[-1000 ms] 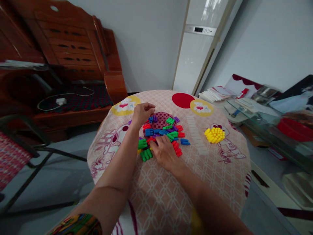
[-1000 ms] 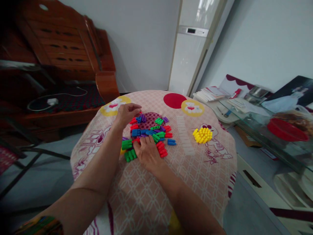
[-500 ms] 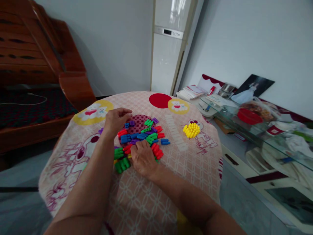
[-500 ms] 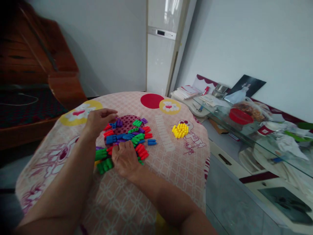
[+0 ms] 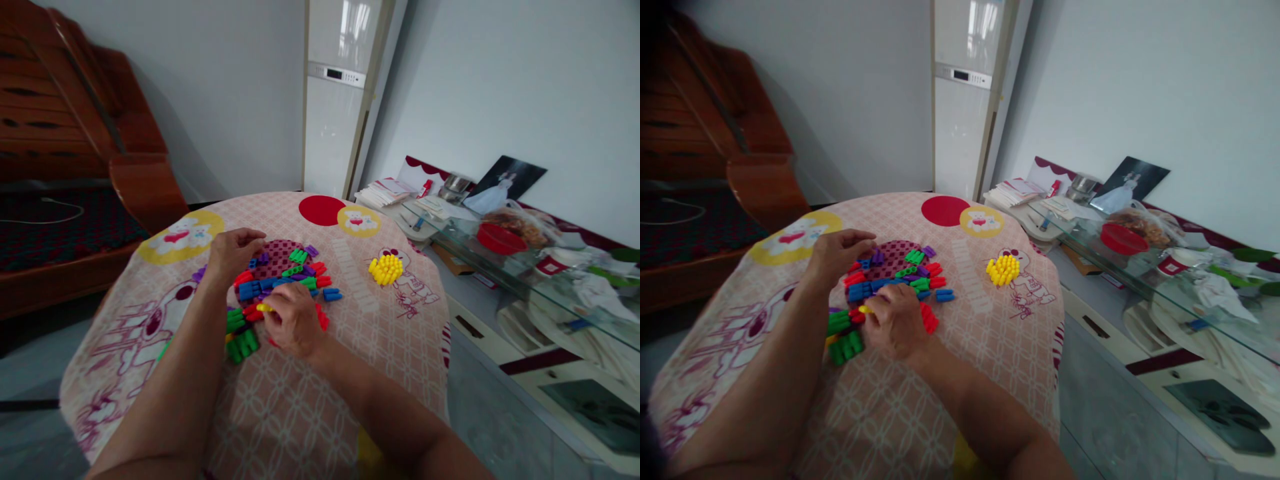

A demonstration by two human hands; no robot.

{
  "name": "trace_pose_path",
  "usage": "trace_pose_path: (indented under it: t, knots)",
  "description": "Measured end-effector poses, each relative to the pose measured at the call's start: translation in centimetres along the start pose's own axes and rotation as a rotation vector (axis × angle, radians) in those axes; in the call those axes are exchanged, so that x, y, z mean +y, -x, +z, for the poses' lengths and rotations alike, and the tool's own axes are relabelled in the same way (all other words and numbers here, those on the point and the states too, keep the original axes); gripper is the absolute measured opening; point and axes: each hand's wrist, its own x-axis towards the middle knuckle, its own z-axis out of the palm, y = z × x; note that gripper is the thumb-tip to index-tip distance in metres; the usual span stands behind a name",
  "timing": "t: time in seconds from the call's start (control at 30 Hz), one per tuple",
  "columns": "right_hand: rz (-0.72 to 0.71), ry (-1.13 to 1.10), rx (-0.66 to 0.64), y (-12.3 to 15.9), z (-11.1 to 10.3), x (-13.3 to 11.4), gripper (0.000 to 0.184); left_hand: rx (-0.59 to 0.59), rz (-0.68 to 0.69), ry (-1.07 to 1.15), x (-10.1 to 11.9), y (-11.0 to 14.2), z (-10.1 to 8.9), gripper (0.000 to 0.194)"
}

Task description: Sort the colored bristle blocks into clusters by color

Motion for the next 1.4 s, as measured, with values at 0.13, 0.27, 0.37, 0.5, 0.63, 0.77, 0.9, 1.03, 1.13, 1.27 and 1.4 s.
trace_pose_path:
  t: [0.13,0.27,0.37,0.5,0.63,0.77,0.9,1.03,1.13,1.27,1.4]
  knots:
    - [0.154,-0.067,0.212,-0.3,-2.1,3.1,0.008,-0.005,0.006,-0.003,-0.2,-0.1,-0.1,0.036]
    - [0.419,-0.091,0.513,0.2,-5.3,8.8,0.013,-0.004,0.004,-0.023,0.0,-0.1,-0.2,0.036]
    - [0.582,-0.087,0.685,1.7,-8.3,13.5,0.022,-0.001,0.000,-0.026,0.1,0.0,-0.2,0.035]
    - [0.715,0.068,0.824,4.8,-11.8,18.7,0.031,-0.008,-0.002,-0.031,0.0,0.0,-0.1,0.033]
    - [0.791,0.141,0.758,7.4,-13.4,21.7,0.031,-0.027,-0.025,-0.021,0.1,0.1,0.1,0.031]
    - [0.814,0.227,0.540,8.3,-13.3,22.4,0.028,-0.031,-0.042,-0.027,0.8,0.5,0.1,0.030]
    - [0.786,0.327,0.374,8.2,-12.6,22.2,0.033,-0.016,-0.057,-0.071,1.3,0.7,-0.2,0.030]
    - [0.769,0.398,0.307,8.0,-12.0,22.0,0.034,-0.017,-0.038,-0.069,1.0,0.6,-0.1,0.028]
    - [0.758,0.387,0.305,8.0,-11.8,22.0,0.034,-0.026,-0.026,-0.048,0.6,0.2,-0.3,0.029]
    - [0.795,0.399,0.423,8.0,-11.9,21.8,0.032,-0.002,-0.015,-0.051,0.1,-0.1,-1.8,0.032]
    - [0.765,0.424,0.612,7.5,-11.8,21.4,0.029,0.032,-0.042,-0.062,-0.3,0.0,-4.4,0.026]
